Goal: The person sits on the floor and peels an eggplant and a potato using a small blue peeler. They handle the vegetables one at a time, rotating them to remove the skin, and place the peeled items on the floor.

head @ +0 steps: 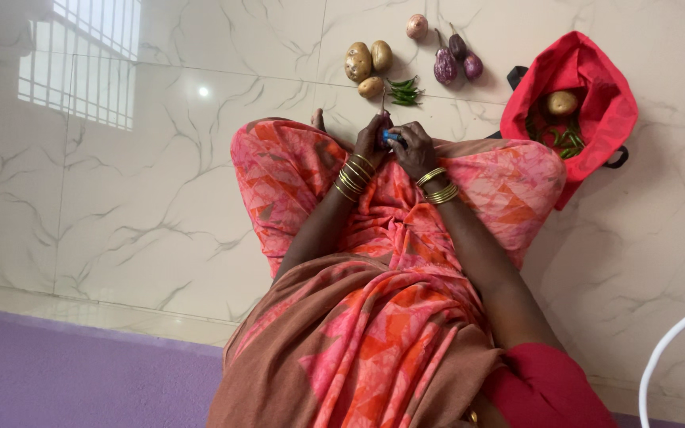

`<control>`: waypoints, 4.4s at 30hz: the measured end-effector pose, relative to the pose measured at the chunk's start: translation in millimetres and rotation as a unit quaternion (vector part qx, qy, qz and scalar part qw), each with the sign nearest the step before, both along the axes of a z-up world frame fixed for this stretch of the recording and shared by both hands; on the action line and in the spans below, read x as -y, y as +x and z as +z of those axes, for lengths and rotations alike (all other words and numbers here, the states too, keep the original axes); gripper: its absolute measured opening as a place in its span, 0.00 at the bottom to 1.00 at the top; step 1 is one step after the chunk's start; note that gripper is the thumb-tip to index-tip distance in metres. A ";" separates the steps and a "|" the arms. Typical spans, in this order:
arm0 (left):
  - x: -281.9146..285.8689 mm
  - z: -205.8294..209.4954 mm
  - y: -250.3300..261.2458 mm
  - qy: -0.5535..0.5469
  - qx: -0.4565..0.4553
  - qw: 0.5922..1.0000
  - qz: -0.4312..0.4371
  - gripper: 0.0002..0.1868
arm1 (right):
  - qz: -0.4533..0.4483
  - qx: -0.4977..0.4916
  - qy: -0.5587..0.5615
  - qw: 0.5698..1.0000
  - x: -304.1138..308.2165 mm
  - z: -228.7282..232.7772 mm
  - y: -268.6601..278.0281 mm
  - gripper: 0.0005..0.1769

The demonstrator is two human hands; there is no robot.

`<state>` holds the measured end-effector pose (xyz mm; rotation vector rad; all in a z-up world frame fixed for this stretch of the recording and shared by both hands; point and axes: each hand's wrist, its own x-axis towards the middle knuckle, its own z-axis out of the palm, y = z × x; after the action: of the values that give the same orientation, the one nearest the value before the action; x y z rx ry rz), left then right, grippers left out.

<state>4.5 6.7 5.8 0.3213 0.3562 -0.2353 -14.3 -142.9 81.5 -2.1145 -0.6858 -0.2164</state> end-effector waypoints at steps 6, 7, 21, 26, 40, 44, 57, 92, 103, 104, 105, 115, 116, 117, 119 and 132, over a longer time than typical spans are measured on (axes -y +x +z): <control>5.0 4.4 -8.0 0.068 0.034 0.996 -0.052 0.11 | -0.089 -0.022 0.029 0.995 6.0 -4.3 11.4 0.10; 5.2 9.1 -8.6 0.049 0.045 0.996 -0.068 0.11 | -0.101 -0.043 0.034 0.993 6.9 -5.6 14.7 0.10; 0.6 10.1 -5.6 0.051 0.074 0.996 -0.007 0.09 | 0.012 0.011 -0.002 1.000 1.4 1.4 1.6 0.10; 2.0 7.4 -6.7 0.052 0.018 0.997 -0.053 0.09 | -0.041 0.005 0.019 0.999 2.3 1.5 7.8 0.09; -2.6 5.8 -3.6 -0.034 0.039 0.999 -0.012 0.07 | 0.008 -0.012 0.020 1.000 3.0 0.8 6.2 0.09; -0.4 7.8 -7.6 0.061 0.098 0.993 -0.029 0.09 | -0.014 -0.019 0.013 1.000 1.7 1.4 4.5 0.10; -2.1 18.5 -9.6 -0.054 0.022 0.996 -0.062 0.10 | -0.067 -0.054 0.045 0.995 6.4 3.8 11.1 0.10; 0.0 6.8 -1.1 0.036 0.012 0.999 -0.036 0.11 | -0.010 0.037 0.000 0.999 0.4 5.8 8.6 0.10; 6.6 -1.7 -2.4 -0.040 0.062 0.995 -0.074 0.16 | -0.051 -0.052 0.081 0.994 10.3 7.3 13.9 0.10; 6.4 -2.7 -1.2 -0.043 0.027 0.997 -0.059 0.16 | -0.041 -0.057 0.081 0.994 7.6 9.7 8.4 0.10; 4.2 -3.0 -0.1 -0.044 -0.007 0.998 -0.045 0.16 | -0.031 -0.061 0.083 0.994 4.2 12.1 3.5 0.10; 3.8 -3.3 -7.1 0.092 0.052 0.994 -0.012 0.08 | -0.025 0.019 0.014 0.999 1.3 18.5 -4.9 0.12; 5.9 -3.8 -6.7 0.089 0.072 0.993 -0.015 0.08 | -0.035 0.009 0.024 0.999 2.1 16.5 -1.0 0.11; 8.0 -3.9 -6.7 0.086 0.092 0.992 -0.019 0.08 | -0.046 0.000 0.034 0.998 3.3 14.7 2.3 0.11; 10.2 -2.9 -6.3 0.080 0.076 0.993 -0.033 0.09 | -0.077 -0.018 0.034 0.996 7.2 12.3 10.7 0.10; 2.4 0.8 -5.4 0.063 0.049 0.997 0.011 0.10 | 0.054 -0.035 -0.057 0.996 5.3 0.9 -5.1 0.12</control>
<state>-1.0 4.3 6.6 0.4509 0.2779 -0.1759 -19.3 -148.2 82.4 -2.1753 -0.7848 -0.0443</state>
